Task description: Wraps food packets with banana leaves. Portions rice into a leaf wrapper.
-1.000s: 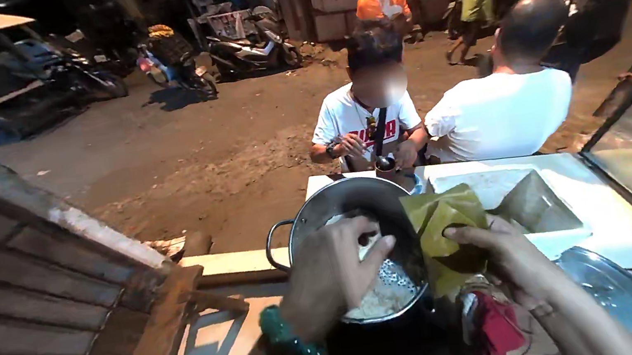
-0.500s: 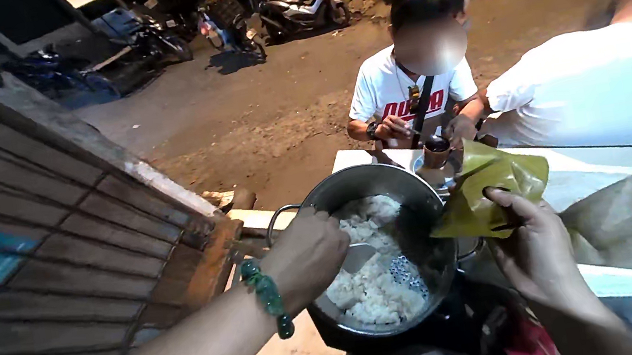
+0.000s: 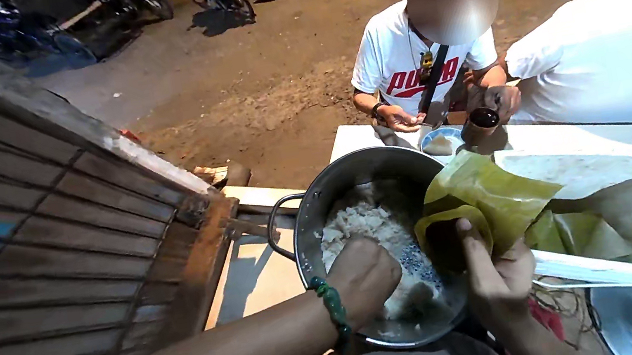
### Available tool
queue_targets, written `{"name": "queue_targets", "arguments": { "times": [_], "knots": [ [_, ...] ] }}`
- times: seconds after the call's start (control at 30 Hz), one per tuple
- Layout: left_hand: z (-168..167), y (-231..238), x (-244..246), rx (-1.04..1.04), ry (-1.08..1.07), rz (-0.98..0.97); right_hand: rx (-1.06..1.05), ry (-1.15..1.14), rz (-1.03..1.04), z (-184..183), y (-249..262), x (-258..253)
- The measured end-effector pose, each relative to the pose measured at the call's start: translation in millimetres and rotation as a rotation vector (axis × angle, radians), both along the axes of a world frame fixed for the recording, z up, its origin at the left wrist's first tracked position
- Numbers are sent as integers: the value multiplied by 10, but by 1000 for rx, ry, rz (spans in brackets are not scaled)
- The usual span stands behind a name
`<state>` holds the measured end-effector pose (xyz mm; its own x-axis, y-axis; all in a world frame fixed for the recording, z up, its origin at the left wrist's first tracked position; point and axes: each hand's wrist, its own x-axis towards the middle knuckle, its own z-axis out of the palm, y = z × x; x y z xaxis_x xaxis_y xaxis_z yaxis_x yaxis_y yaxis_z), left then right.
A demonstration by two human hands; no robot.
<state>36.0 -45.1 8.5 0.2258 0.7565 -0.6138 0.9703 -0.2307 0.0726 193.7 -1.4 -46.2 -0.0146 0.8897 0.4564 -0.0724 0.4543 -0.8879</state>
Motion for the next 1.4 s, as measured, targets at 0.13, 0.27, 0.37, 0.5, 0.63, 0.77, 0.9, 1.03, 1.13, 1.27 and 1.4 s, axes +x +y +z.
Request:
{"name": "queue_targets", "arguments": {
  "times": [0.13, 0.27, 0.37, 0.5, 0.63, 0.77, 0.9, 1.03, 1.13, 1.27, 1.4],
  "knots": [
    [-128, 105, -100, -65, -85, 172, -40, -55, -61, 28, 35, -8],
    [-133, 208, -88, -116, -117, 247, -41, -34, -62, 67, 8, -43],
    [-177, 255, -56, -124, -142, 279, -42, -37, -61, 74, 12, -58],
    [-325, 313, -72, -189, -194, 383, -59, -17, -59, 87, 29, -51],
    [-378, 340, -71, -208, -241, 456, -49, -19, -47, 83, 33, -43],
    [-392, 378, -181, -126, -425, 481, -67, 37, -90, 68, 34, -58],
    [-236, 394, -304, -80, -514, 415, -220, 183, -148, 139, 67, -33],
    [-58, 396, -596, -38, -664, 360, -420, 273, -286, 427, 188, -19],
    [312, 422, -910, -6, -704, 270, -471, 88, -164, 527, 287, 63],
    [747, 499, -1307, 58, -796, 162, -598, -365, 209, 525, 352, 30],
    [906, 537, -1436, 107, -802, 229, -686, -477, 539, 536, 297, -165]
  ]
}}
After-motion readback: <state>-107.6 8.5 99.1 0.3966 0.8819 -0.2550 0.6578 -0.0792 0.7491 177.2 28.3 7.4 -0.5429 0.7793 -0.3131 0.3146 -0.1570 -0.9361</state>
